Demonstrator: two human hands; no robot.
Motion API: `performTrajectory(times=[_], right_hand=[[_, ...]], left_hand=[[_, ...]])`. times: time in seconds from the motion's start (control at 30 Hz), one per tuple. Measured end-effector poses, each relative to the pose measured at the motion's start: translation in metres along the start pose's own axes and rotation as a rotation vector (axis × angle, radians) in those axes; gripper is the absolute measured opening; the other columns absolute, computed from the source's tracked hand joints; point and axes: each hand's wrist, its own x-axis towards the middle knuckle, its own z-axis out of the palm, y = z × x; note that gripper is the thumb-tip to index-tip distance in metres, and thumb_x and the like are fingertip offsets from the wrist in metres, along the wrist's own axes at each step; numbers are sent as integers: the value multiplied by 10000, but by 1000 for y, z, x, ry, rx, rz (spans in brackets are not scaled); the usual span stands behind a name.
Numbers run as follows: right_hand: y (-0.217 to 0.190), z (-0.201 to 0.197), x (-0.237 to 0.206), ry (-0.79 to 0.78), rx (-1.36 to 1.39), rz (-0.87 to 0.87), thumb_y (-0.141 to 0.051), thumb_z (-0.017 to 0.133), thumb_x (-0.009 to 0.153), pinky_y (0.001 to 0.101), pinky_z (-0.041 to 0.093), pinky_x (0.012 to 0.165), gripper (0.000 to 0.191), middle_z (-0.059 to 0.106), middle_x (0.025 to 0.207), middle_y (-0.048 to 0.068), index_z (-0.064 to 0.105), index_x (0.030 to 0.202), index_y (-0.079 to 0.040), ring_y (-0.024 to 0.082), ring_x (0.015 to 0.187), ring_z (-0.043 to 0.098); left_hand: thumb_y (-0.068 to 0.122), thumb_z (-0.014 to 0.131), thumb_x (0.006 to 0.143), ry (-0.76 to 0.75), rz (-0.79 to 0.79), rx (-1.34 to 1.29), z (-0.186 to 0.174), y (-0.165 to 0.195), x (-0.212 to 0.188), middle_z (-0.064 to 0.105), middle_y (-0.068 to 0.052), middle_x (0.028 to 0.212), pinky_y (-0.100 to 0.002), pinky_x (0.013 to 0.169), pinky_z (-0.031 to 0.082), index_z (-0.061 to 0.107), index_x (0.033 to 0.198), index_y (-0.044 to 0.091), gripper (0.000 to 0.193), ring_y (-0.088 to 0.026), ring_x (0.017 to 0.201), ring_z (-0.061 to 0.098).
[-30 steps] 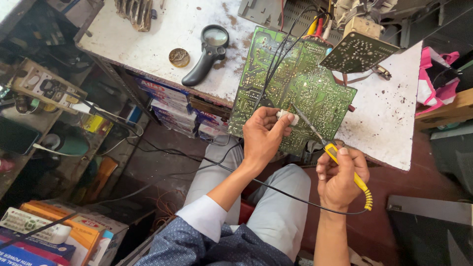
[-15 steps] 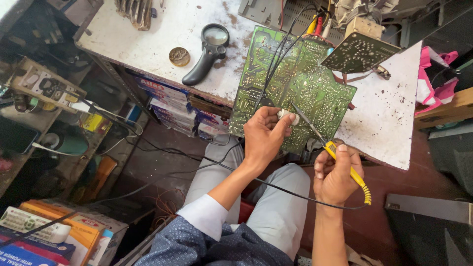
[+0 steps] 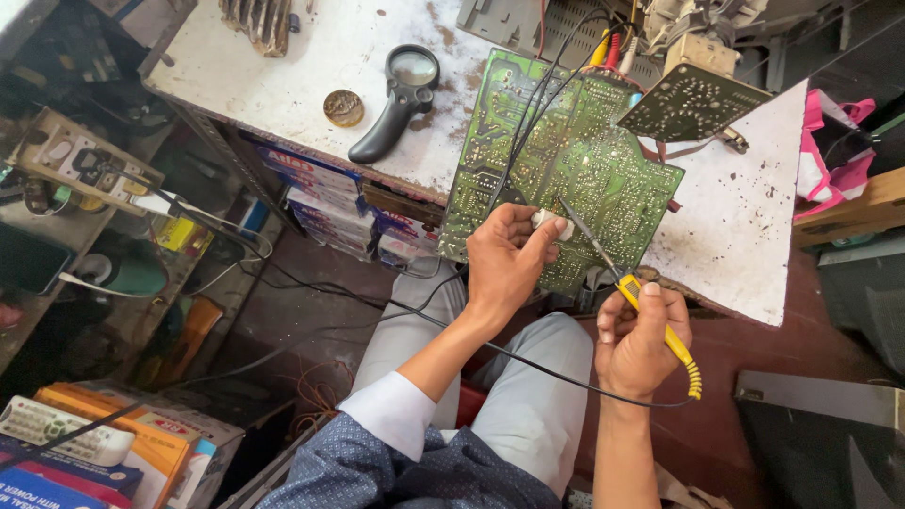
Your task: The person sits on the floor and uses a soldering iron to work on a green circuit board. They then use a magnifying glass to inspect the board closely and later use a multimeter to test electrical connections on the board.
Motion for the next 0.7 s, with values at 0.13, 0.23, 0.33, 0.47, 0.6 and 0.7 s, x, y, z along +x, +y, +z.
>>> performTrajectory(times=[0.13,0.23,0.33,0.47,0.6,0.7], right_hand=[[-3,3,-1,-25,-24,-25,-155,583,1069,243,377,413,151,632,738,136,546,983,-37,173,535,559],[-8,3,-3,-26,-33,-33,-148,578,1068,243,384,416,139,635,742,136,547,988,-38,173,537,563],[-10,3,-4,-42,-26,-48,-147,581,1073,245,385,417,144,632,739,141,548,990,-35,173,535,556],[-10,4,-3,-47,-40,-32,-153,575,1072,244,393,415,153,631,737,138,551,991,-24,171,526,559],[-10,4,-2,-71,-34,-35,-155,575,1079,245,398,424,165,634,744,140,555,997,-14,168,530,556],[-13,5,-3,-75,-27,-30,-158,576,1079,243,398,423,165,634,742,140,555,995,-17,167,527,557]], left_hand=[[88,773,901,-5,6,-16,-2,3,0,756,-105,870,-231,591,600,648,1025,-71,237,-103,690,717],[86,775,899,-5,2,-4,-2,6,-1,754,-111,873,-232,596,603,650,1029,-79,244,-104,695,718],[85,776,900,-8,11,3,-1,11,-2,756,-108,883,-231,606,607,655,1034,-83,246,-98,718,718],[90,778,898,-7,6,-19,-2,11,-1,749,-101,871,-230,603,604,653,1035,-77,249,-99,706,713],[87,781,901,-4,10,-26,-6,6,0,749,-97,872,-227,609,597,657,1028,-74,239,-96,703,707],[86,780,902,-3,15,-35,-4,8,-3,749,-94,871,-226,609,596,657,1021,-70,232,-94,699,705]])
